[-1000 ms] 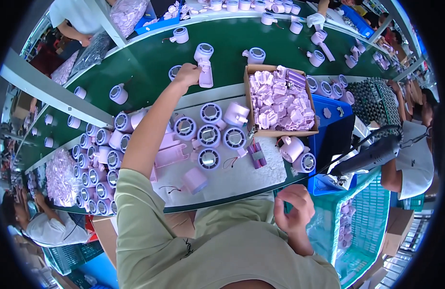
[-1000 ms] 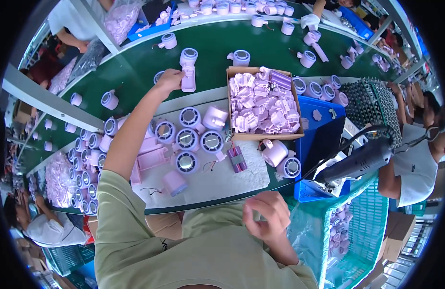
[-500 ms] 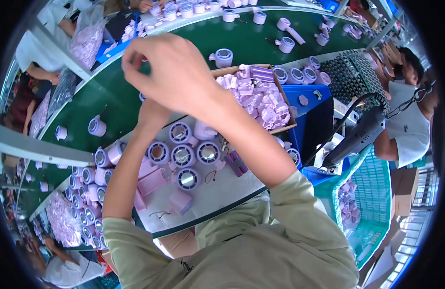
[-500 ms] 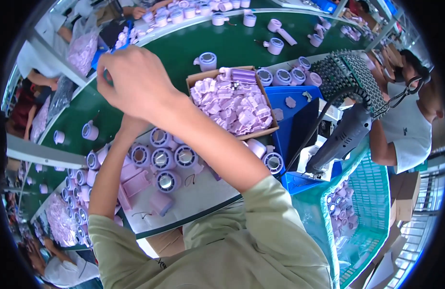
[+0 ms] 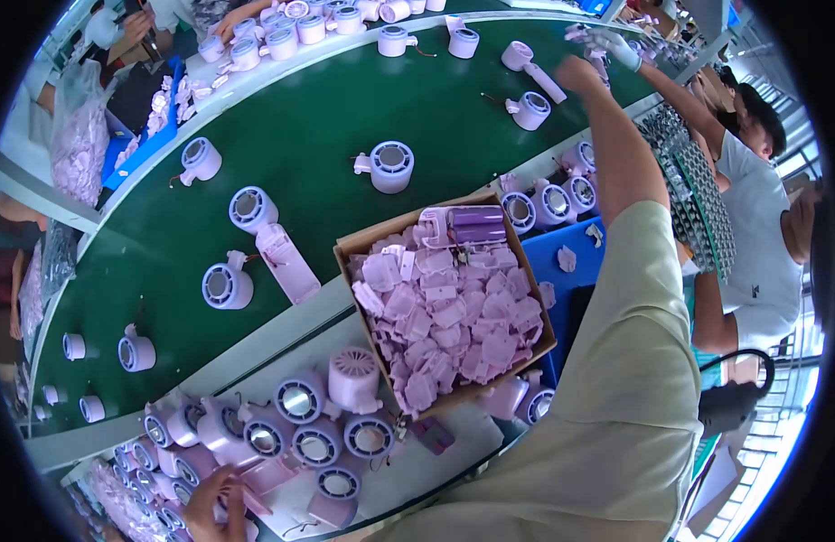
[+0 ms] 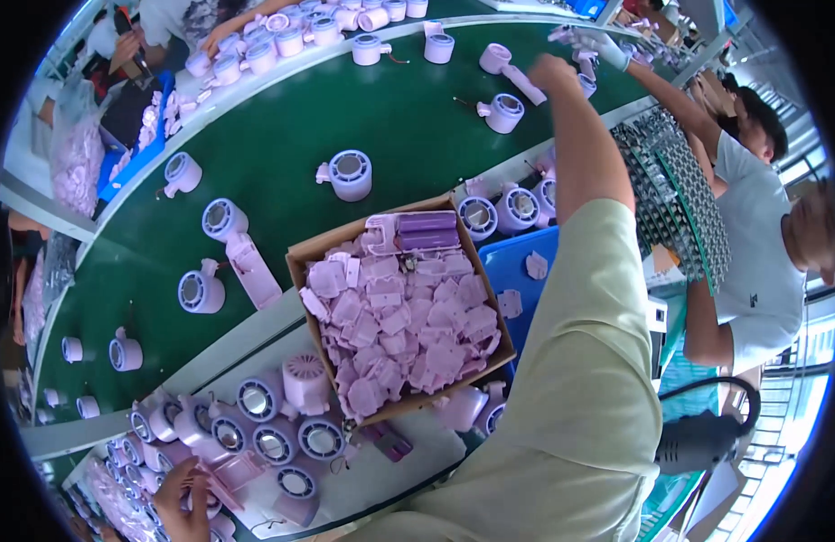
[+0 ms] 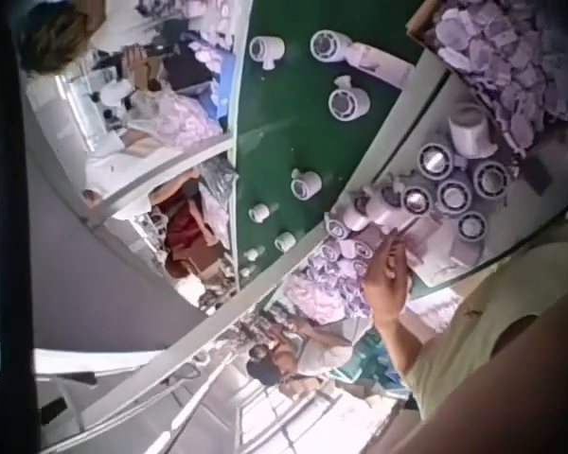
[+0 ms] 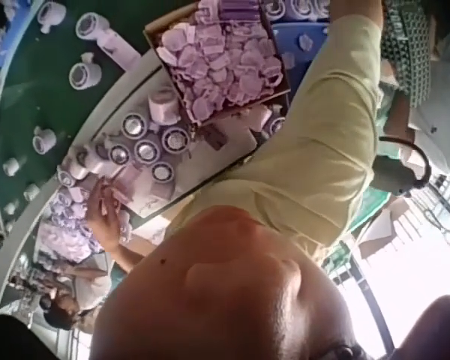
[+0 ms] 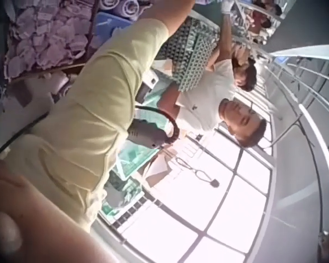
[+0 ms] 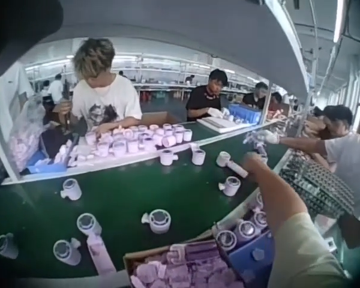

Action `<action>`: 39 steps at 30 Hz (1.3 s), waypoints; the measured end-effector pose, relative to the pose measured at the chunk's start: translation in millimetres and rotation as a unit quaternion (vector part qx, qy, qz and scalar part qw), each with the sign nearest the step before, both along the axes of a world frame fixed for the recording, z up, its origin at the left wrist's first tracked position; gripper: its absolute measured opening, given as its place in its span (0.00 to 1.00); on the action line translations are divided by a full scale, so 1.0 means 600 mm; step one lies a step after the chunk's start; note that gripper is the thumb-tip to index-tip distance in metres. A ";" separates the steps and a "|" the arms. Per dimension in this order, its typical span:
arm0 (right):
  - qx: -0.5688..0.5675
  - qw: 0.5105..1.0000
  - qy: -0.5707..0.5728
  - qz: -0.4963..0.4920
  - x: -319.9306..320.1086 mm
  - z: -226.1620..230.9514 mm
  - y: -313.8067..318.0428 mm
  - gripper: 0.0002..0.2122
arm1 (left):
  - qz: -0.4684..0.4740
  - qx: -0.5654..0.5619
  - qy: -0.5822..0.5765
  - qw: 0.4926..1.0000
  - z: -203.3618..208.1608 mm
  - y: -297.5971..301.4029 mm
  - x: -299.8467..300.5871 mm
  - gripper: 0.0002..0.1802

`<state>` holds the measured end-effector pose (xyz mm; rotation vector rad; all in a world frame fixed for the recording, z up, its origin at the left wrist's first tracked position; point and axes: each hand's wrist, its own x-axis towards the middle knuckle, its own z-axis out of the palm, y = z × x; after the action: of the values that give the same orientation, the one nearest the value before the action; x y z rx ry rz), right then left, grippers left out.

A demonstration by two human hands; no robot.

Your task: Assembling and testing handheld electric fans on a production line.

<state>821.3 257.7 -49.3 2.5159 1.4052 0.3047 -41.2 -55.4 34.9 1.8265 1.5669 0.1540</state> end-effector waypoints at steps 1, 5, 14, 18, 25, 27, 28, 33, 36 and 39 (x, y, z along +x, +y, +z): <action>0.056 0.997 0.058 -0.014 -0.043 -0.056 0.021 0.17 | 0.089 0.018 0.014 0.996 0.007 -0.019 -0.001 0.17; 0.017 0.983 0.134 -0.127 0.071 -0.148 0.025 0.29 | 0.103 0.060 0.078 0.990 0.029 0.020 0.033 0.16; 0.235 0.971 -0.029 -0.032 0.067 -0.163 0.029 0.24 | 0.161 0.045 0.068 0.984 -0.023 0.111 0.029 0.15; 0.247 0.965 -0.067 0.061 -0.033 -0.058 0.044 0.16 | 0.185 0.079 0.027 0.979 -0.054 0.118 0.021 0.14; 0.136 0.988 0.074 0.022 -0.015 -0.068 0.128 0.17 | 0.133 0.105 0.059 0.984 -0.056 0.111 0.061 0.14; 0.103 0.988 0.105 0.039 0.044 -0.114 0.137 0.26 | 0.070 0.130 0.079 0.986 -0.064 0.118 0.064 0.13; 0.104 0.987 0.115 0.048 0.008 -0.120 0.150 0.26 | 0.079 0.131 0.090 0.984 -0.054 0.112 0.067 0.13; -0.168 0.878 0.188 0.406 -0.053 -0.024 0.155 0.22 | 0.115 0.102 0.067 0.986 -0.044 0.113 0.070 0.12; -0.328 0.709 0.199 0.592 -0.175 0.037 0.153 0.21 | 0.158 0.096 0.049 0.982 -0.042 0.103 0.063 0.12; -0.363 0.608 0.222 0.670 -0.224 0.089 0.118 0.20 | 0.164 0.134 0.026 0.977 -0.041 0.101 0.052 0.12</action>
<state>686.8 328.3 3.9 0.5022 2.6005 -0.6150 -10.0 4.9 10.5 1.7654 1.9571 0.4954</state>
